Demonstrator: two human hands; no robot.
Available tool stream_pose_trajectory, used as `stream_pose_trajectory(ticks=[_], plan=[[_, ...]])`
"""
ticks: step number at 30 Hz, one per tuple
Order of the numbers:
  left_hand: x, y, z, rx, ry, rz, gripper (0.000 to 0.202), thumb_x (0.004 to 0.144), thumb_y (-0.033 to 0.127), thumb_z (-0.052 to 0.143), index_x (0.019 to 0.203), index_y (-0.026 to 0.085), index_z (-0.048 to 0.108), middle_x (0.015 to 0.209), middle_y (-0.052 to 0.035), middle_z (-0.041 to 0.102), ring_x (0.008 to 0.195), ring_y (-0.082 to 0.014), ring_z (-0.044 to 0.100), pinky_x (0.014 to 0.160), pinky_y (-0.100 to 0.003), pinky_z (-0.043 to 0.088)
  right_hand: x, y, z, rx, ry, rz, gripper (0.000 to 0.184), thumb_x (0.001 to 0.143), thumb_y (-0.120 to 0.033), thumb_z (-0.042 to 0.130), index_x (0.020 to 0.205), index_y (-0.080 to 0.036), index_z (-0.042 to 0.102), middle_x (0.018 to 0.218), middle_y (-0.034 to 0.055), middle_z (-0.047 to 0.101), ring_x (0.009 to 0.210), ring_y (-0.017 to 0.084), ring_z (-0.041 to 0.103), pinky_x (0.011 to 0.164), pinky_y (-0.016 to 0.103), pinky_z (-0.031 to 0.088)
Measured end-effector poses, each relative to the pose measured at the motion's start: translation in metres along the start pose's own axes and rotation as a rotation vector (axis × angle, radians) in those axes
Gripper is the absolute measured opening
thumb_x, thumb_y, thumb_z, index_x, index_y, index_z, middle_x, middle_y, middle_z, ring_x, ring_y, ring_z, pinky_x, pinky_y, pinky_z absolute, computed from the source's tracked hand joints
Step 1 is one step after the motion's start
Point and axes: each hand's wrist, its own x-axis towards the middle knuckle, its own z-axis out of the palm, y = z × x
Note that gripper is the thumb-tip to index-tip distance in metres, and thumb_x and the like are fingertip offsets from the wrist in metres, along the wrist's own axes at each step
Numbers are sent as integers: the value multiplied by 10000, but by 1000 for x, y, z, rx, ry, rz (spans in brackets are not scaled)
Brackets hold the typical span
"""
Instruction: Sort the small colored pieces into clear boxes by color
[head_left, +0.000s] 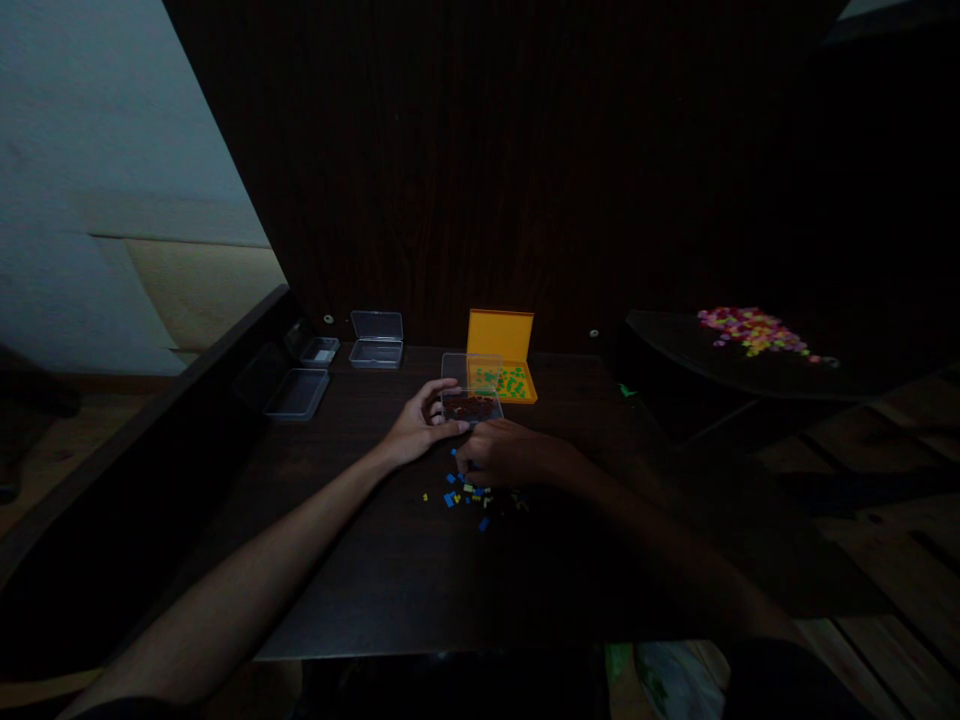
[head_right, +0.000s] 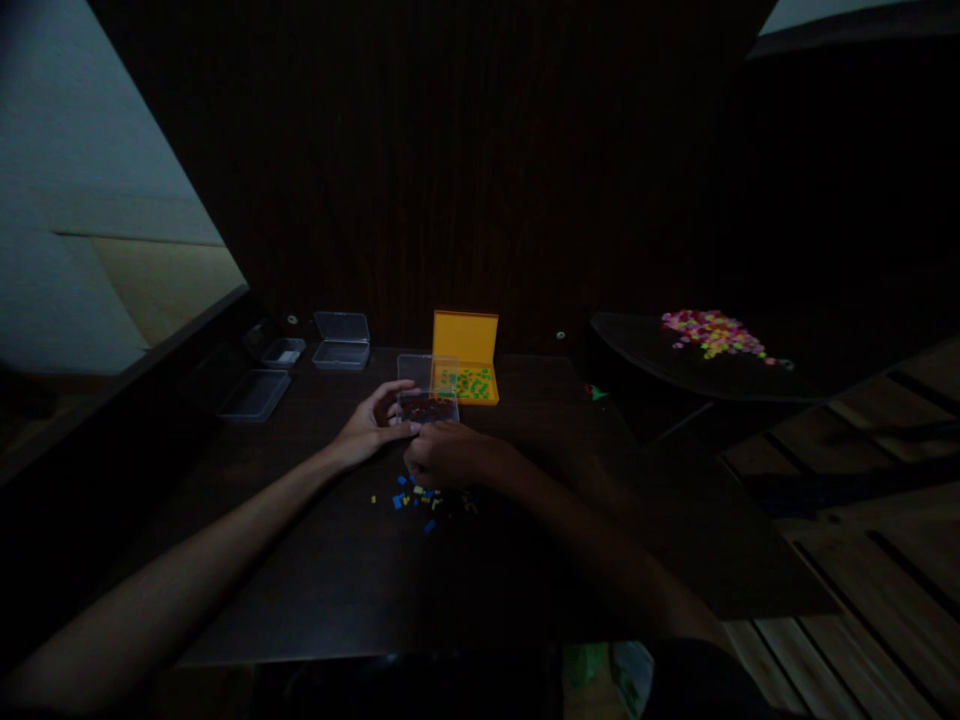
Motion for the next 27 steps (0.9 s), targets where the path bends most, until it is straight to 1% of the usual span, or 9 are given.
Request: stream_pose_trajectory(ticks=[3,4,5,8,11,15,20,22,27], plan=[[0,-1,0,4,-1,1,670,587,160,798,1180,177,486,1286,-125,535,1084,-210,594,986,-412,454,-7,7,-15,63,10,-10,148,834,-219,559,880,-186,696,767,25,650,692,127,534,624,236,319],[0,-1,0,5,-1,1,670,587,163,799,1179,179,487,1282,-124,537,1083,-210,594,981,-410,458,-10,12,-20,91,42,1,144,833,-223,566,889,-185,692,772,19,651,689,120,532,623,228,318],[0,-1,0,3,0,0,671,586,164,800,1179,182,487,1280,-123,537,1081,-210,594,975,-408,463,-13,17,-25,112,73,23,149,834,-239,568,904,-187,688,767,13,648,676,116,525,615,223,314],[0,-1,0,-5,4,-5,679,577,162,806,1176,190,489,1289,-119,533,1071,-205,599,966,-406,470,-17,34,-33,97,178,183,167,843,-220,535,877,-163,688,730,18,633,643,113,503,599,226,291],[1,-1,1,-5,5,-10,681,576,156,806,1178,188,488,1293,-121,533,1060,-200,606,972,-416,466,-16,49,-32,88,220,241,187,850,-212,516,877,-147,689,721,22,625,629,107,482,585,226,269],[1,-1,0,-11,3,-13,680,576,146,803,1176,187,488,1301,-127,529,1067,-201,605,964,-411,474,-14,54,-32,63,207,262,185,836,-219,529,873,-152,698,701,16,616,609,102,469,572,226,255],[1,-2,0,-11,4,-5,686,571,142,804,1179,190,490,1304,-127,530,1080,-205,602,960,-403,479,-18,50,-38,-35,189,391,208,825,-244,527,868,-187,721,717,40,653,648,133,525,566,233,266],[1,-2,1,2,4,-6,684,577,145,801,1183,186,487,1306,-130,529,1081,-205,602,962,-405,476,-17,49,-37,-78,172,415,231,830,-252,510,889,-198,726,761,55,677,684,151,556,572,236,283],[1,-2,0,7,-7,3,683,579,149,798,1186,187,486,1299,-134,534,1076,-213,603,958,-418,470,-11,51,-30,-129,120,396,253,819,-247,507,952,-223,721,903,68,708,789,183,607,619,247,348]])
